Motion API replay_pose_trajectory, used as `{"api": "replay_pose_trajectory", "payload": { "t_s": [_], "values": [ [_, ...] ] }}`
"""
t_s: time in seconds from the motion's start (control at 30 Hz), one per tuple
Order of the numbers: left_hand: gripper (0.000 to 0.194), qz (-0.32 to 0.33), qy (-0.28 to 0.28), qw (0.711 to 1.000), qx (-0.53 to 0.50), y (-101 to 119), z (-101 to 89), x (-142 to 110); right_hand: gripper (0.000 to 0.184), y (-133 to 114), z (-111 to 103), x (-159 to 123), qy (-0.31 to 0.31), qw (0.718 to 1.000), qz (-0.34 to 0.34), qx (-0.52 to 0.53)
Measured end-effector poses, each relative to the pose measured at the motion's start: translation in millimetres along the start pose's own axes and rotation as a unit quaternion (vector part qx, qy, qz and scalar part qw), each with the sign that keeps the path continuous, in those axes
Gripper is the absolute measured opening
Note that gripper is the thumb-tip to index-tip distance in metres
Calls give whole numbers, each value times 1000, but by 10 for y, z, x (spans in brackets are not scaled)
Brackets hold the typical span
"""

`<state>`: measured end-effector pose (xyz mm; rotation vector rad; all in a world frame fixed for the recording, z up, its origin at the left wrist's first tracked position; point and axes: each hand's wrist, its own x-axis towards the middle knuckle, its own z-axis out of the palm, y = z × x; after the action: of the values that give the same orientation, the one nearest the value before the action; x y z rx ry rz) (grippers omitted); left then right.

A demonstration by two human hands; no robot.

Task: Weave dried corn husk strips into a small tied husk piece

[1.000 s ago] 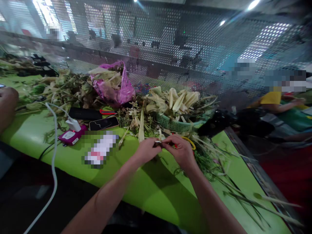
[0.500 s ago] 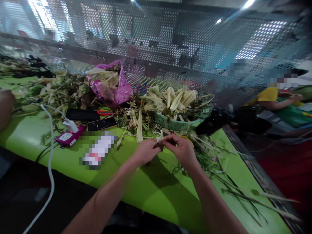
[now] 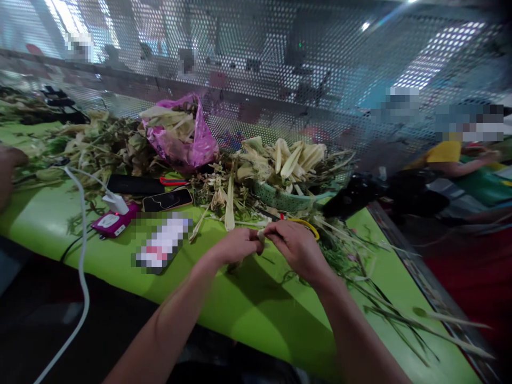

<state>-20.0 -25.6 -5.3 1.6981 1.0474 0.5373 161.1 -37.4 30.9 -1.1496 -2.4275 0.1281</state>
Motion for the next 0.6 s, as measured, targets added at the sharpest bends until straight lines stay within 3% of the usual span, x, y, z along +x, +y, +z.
{"api": "replay_pose_trajectory", "payload": {
  "t_s": [0.2,0.3,0.4,0.47,0.6],
  "values": [
    [15,-22,-2,999,28,12,24,-17,17,0,35,6,70,996,7,-56],
    [15,-23,-16,1000,12,28,27,-22,15,73,-34,-11,162,983,81,2],
    [14,0,-18,1000,-20,40,9,-20,15,196,-111,-53,257,945,175,103],
    [15,11,-16,999,-49,43,-5,-16,22,273,-131,-73,236,931,229,158],
    [14,24,-18,995,-100,50,-18,-11,24,295,-52,-39,84,933,254,241]
  ]
}}
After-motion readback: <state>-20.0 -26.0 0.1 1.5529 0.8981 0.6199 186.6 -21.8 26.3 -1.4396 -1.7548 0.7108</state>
